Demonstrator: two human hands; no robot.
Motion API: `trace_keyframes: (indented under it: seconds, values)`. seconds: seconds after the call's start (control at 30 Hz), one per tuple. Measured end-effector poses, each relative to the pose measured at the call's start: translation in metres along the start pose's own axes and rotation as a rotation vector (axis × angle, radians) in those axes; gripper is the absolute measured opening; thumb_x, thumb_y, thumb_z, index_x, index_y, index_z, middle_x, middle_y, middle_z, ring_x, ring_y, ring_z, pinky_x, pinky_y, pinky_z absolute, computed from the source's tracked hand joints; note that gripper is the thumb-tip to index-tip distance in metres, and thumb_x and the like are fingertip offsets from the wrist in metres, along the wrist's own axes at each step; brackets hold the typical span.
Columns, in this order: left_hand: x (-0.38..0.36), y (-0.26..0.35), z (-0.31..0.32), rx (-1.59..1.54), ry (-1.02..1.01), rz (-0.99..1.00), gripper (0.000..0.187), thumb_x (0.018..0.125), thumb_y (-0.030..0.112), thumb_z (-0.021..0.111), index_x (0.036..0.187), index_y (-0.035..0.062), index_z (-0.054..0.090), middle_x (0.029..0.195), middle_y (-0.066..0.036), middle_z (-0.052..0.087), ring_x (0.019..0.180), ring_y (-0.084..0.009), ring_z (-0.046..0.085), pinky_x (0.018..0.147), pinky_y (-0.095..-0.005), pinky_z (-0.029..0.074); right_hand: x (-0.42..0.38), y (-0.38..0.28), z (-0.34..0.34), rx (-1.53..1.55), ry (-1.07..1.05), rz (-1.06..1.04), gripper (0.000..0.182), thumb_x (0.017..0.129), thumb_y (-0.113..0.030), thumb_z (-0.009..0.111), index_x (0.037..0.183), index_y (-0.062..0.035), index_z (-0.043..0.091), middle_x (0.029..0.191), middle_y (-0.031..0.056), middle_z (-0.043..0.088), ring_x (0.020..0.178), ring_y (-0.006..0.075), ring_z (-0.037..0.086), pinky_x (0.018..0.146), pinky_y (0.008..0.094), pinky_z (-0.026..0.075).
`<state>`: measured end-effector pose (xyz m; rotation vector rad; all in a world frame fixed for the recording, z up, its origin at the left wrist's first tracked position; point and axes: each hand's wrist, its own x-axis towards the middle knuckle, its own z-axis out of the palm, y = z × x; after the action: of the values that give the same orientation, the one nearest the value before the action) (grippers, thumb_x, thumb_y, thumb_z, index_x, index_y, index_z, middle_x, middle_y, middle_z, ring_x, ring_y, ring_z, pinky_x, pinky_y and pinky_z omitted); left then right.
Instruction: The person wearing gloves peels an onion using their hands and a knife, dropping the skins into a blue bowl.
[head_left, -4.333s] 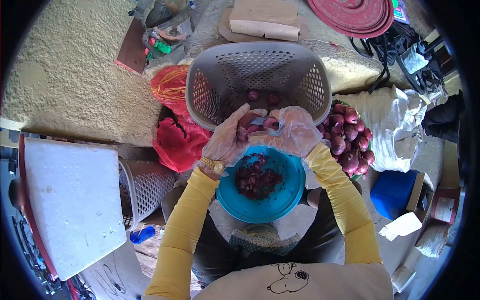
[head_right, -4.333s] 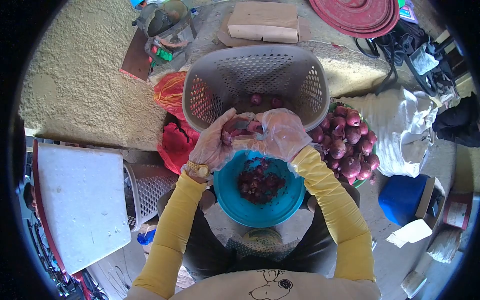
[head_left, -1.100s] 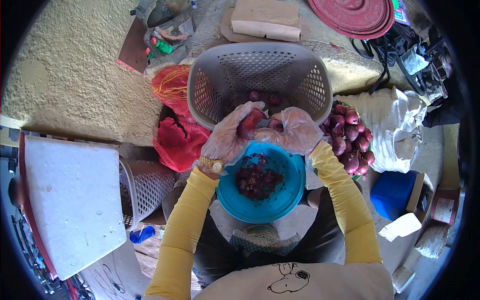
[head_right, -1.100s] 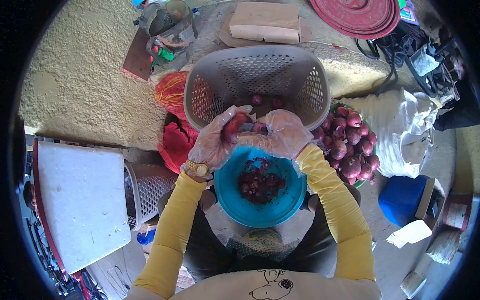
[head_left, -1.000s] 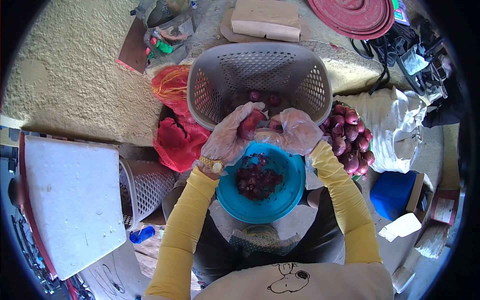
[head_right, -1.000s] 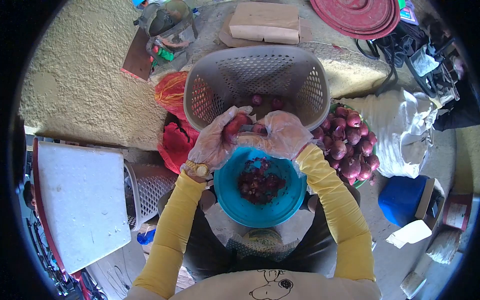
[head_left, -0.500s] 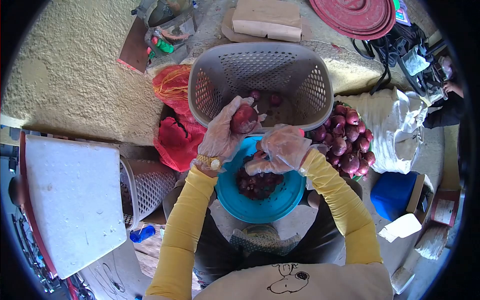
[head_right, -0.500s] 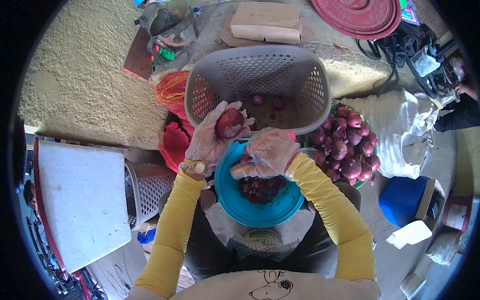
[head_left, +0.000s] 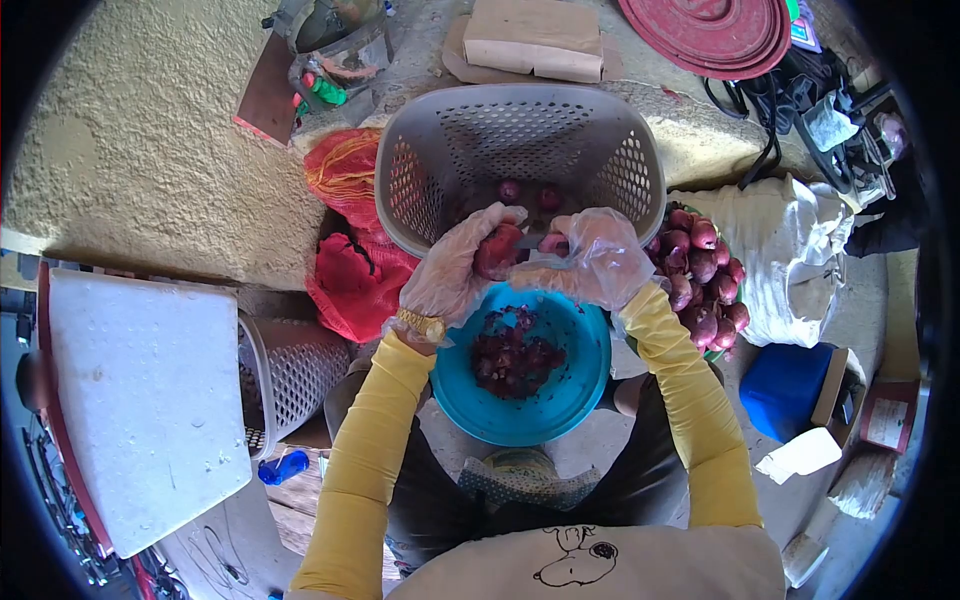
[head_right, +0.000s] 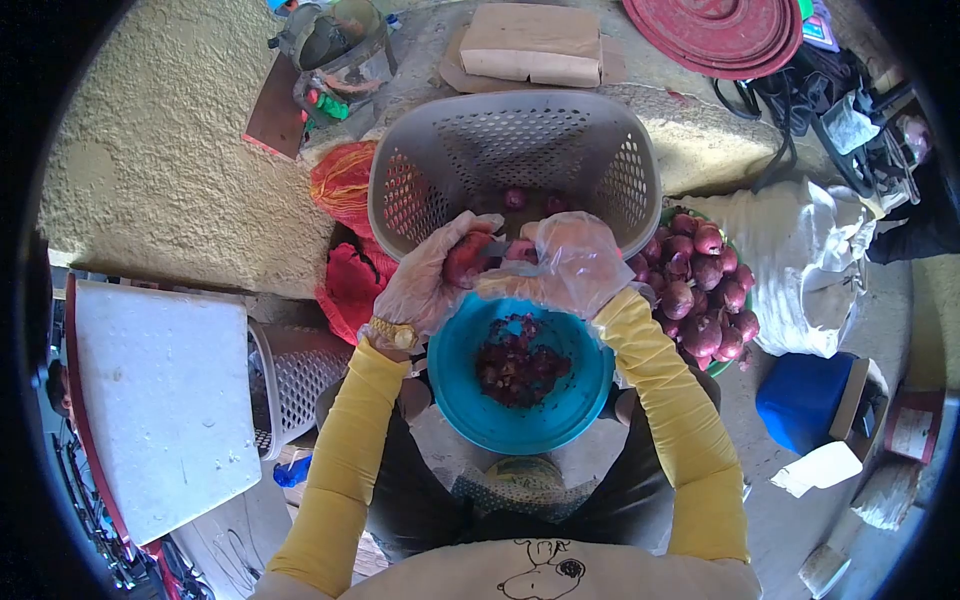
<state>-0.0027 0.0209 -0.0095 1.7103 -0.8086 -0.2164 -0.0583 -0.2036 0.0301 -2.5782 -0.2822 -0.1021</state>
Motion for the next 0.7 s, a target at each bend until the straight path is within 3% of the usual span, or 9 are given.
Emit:
trace_keyframes:
  seconds: [0.03,0.07,0.13,0.27,0.33,0.57,0.63,0.7]
  values:
    - [-0.001,-0.002,0.003,-0.011,0.045,0.136,0.035,0.110,0.023,0.054,0.135,-0.0015,0.060,0.131,-0.008,0.064,0.113,-0.0151,0.063,0.090,-0.0281,0.059,0.000,0.000,0.000,0.000,0.000,0.001,0.077,0.067,-0.076,0.080,0.093,-0.0038,0.076,0.085,0.0209,0.070,0.087,0.0419,0.068,0.081,0.0483,0.053]
    - [-0.001,-0.005,0.003,-0.011,0.044,0.135,0.035,0.110,0.023,0.054,0.135,-0.0015,0.060,0.131,-0.008,0.064,0.113,-0.0151,0.063,0.090,-0.0281,0.059,0.001,0.000,0.000,-0.016,-0.020,-0.008,0.079,0.067,-0.075,0.081,0.096,-0.0016,0.076,0.086,0.0219,0.070,0.089,0.0426,0.068,0.083,0.0487,0.053]
    - [0.005,0.003,0.000,-1.065,0.046,-0.546,0.037,0.110,0.025,0.055,0.134,-0.0020,0.060,0.135,-0.010,0.063,0.116,-0.0160,0.062,0.096,-0.0289,0.057,-0.001,0.003,0.003,-0.032,-0.040,-0.016,0.082,0.068,-0.075,0.081,0.099,0.0007,0.076,0.087,0.0230,0.069,0.091,0.0433,0.068,0.084,0.0490,0.053]
    - [0.004,0.001,0.003,-1.042,0.051,-0.540,0.038,0.109,0.027,0.057,0.133,-0.0025,0.061,0.133,-0.010,0.064,0.117,-0.0176,0.063,0.097,-0.0300,0.057,-0.003,0.015,0.016,0.022,0.049,-0.058,0.089,0.068,-0.075,0.081,0.106,0.0054,0.075,0.090,0.0241,0.070,0.093,0.0442,0.067,0.085,0.0502,0.052]
    - [0.003,-0.004,0.006,-0.522,0.042,-0.334,0.039,0.108,0.028,0.059,0.132,-0.0033,0.062,0.132,-0.011,0.064,0.115,-0.0186,0.064,0.097,-0.0306,0.057,-0.003,0.015,0.016,0.009,0.035,-0.056,0.091,0.068,-0.076,0.080,0.107,0.0060,0.075,0.090,0.0240,0.070,0.093,0.0442,0.067,0.085,0.0505,0.052]
    - [0.003,-0.011,0.006,-0.647,0.088,-0.420,0.040,0.107,0.029,0.061,0.129,-0.0046,0.062,0.132,-0.012,0.065,0.113,-0.0182,0.065,0.091,-0.0298,0.058,-0.003,0.014,0.018,0.001,0.049,-0.069,0.092,0.069,-0.081,0.076,0.103,0.0051,0.076,0.083,0.0245,0.068,0.087,0.0440,0.067,0.082,0.0497,0.052]
    - [0.003,-0.014,0.002,-0.328,0.002,-0.245,0.041,0.107,0.029,0.061,0.129,-0.0048,0.063,0.132,-0.012,0.065,0.112,-0.0176,0.066,0.089,-0.0285,0.058,-0.002,0.010,0.015,-0.007,0.068,-0.073,0.091,0.069,-0.081,0.076,0.100,0.0046,0.077,0.081,0.0244,0.067,0.086,0.0438,0.067,0.081,0.0494,0.052]
    - [0.002,-0.017,0.006,-0.442,0.041,-0.306,0.039,0.108,0.027,0.060,0.130,-0.0042,0.062,0.133,-0.012,0.065,0.113,-0.0174,0.065,0.089,-0.0281,0.058,0.000,0.003,0.007,-0.049,-0.061,-0.024,0.089,0.071,-0.082,0.075,0.102,0.0015,0.077,0.086,0.0228,0.071,0.087,0.0418,0.069,0.081,0.0480,0.055]
